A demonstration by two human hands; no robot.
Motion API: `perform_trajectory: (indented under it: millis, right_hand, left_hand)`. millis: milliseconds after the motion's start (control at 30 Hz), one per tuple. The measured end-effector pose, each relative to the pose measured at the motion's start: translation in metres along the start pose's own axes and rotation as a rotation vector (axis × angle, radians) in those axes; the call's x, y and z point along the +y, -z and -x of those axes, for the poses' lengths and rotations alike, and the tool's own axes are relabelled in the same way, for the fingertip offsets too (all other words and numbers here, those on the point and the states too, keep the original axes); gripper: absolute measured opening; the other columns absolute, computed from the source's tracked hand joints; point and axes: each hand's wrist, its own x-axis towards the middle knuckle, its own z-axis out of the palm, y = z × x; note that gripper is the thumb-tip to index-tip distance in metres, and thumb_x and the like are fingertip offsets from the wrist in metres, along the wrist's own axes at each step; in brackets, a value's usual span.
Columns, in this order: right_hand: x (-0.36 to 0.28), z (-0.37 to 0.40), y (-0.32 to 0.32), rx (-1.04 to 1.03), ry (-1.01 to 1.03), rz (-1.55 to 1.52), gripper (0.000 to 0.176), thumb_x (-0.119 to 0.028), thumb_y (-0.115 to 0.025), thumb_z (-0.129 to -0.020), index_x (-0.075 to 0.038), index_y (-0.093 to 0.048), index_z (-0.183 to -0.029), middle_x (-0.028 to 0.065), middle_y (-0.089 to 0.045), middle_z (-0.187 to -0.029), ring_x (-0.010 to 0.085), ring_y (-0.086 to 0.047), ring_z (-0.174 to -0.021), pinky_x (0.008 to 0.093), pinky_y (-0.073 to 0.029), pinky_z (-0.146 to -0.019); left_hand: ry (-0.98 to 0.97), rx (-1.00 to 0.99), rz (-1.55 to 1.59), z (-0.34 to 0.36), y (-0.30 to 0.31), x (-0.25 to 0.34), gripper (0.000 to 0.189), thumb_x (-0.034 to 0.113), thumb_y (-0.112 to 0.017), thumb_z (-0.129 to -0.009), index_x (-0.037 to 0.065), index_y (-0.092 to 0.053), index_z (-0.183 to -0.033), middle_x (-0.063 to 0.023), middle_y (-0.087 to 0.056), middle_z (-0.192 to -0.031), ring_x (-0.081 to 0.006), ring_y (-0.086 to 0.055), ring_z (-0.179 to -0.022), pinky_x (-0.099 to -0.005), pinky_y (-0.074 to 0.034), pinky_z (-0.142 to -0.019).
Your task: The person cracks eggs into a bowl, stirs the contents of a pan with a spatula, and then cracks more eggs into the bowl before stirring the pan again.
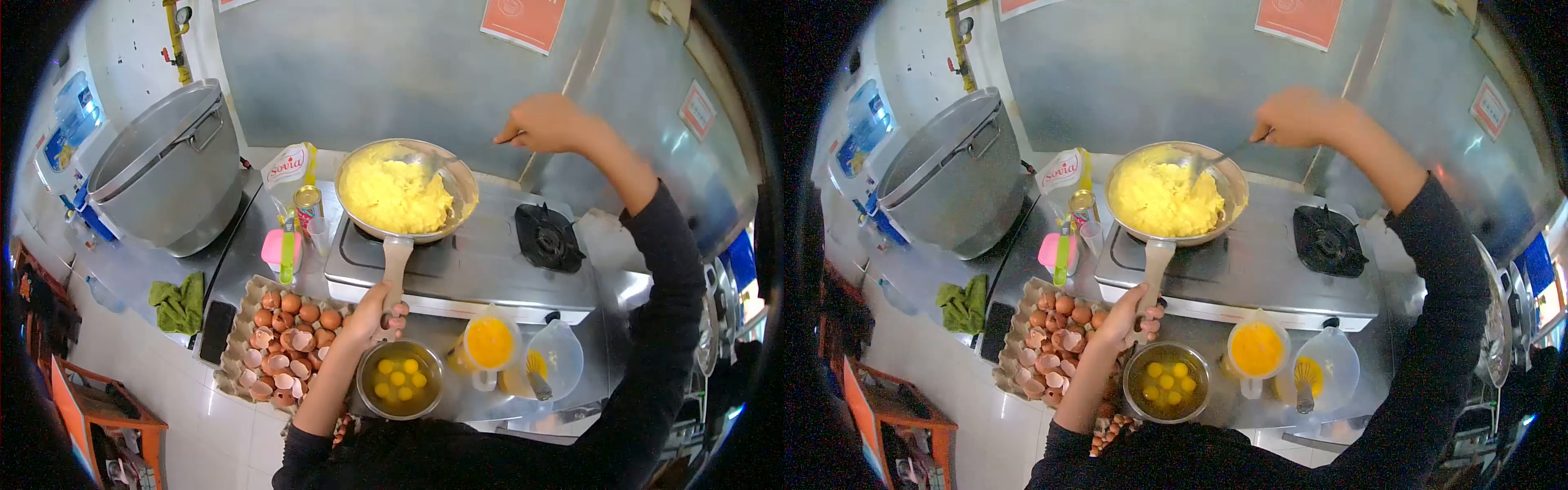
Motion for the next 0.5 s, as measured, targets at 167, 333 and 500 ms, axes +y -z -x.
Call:
perform_trajectory:
  millis: [167,333,500]
  right_hand:
    - [0.002,0.011,-0.022,-0.124,0.066,0.044,0.021,-0.011,-0.053,-0.069,-0.015,-0.062,-0.088,0.0079,-0.06,-0.072,0.025,-0.055,-0.065,0.0348,-0.042,-0.058]
    - [0.02,0.027,-0.07,-0.172,0.044,-0.299,0.024,-0.013,-0.052,-0.069,-0.016,-0.06,-0.091,0.0122,-0.057,-0.067,0.0272,-0.053,-0.058,0.0369,-0.04,-0.056]
    - [-0.036,0.031,-0.085,-0.012,0.147,-0.44,0.03,-0.014,-0.05,-0.071,-0.018,-0.056,-0.1,0.0141,-0.054,-0.061,0.0274,-0.051,-0.054,0.0367,-0.04,-0.052]
  left_hand:
    - [-0.027,-0.055,0.0,-0.006,0.008,-0.003,0.02,0.034,-0.029,-0.084,0.015,-0.031,-0.084,0.0023,-0.036,-0.057,-0.0075,-0.032,-0.042,-0.0247,-0.035,-0.041]
    - [-0.002,-0.074,-0.029,-0.005,0.009,-0.002,0.018,0.033,-0.028,-0.084,0.015,-0.028,-0.084,0.0007,-0.036,-0.058,-0.0086,-0.033,-0.042,-0.026,-0.036,-0.042]
    - [0.027,-0.05,-0.106,-0.004,0.008,0.002,0.019,0.033,-0.028,-0.084,0.014,-0.027,-0.085,0.0003,-0.035,-0.058,-0.009,-0.033,-0.043,-0.0262,-0.037,-0.043]
